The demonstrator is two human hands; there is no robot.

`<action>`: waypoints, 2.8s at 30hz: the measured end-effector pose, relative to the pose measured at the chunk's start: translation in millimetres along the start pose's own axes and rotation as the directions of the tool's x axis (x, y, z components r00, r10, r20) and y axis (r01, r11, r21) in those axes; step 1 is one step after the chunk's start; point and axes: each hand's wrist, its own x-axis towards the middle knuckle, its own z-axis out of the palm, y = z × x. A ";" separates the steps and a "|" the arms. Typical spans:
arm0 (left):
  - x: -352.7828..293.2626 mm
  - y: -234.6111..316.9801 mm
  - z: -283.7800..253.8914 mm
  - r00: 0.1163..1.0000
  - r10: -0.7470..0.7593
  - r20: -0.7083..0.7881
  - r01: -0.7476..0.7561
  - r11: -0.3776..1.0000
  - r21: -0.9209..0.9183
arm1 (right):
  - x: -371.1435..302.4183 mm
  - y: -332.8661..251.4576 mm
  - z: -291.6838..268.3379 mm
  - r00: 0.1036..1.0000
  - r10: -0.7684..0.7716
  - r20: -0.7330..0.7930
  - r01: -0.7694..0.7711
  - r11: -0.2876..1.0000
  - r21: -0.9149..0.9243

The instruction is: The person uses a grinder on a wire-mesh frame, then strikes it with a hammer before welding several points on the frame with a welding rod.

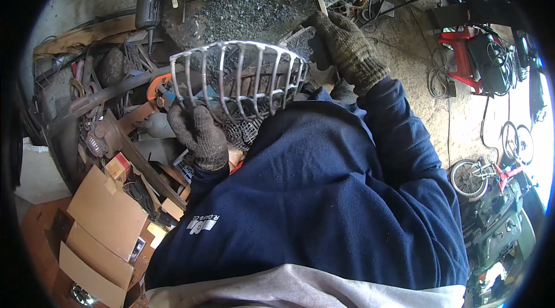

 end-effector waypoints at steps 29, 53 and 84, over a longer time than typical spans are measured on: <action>8.0 25.2 -21.7 0.947 0.239 0.215 -0.301 0.894 0.331 | -1.2 -25.2 -3.9 0.933 0.334 -0.134 -0.296 0.924 0.240; 7.5 39.7 -24.6 0.984 0.109 0.138 -0.134 0.973 0.187 | 83.4 -53.2 -56.6 0.941 -0.335 -0.050 0.130 0.493 -0.861; 16.6 58.0 -23.0 0.960 0.255 0.115 -0.262 0.963 0.055 | 110.0 -36.0 -40.6 0.959 -0.240 -0.150 0.059 0.689 -0.722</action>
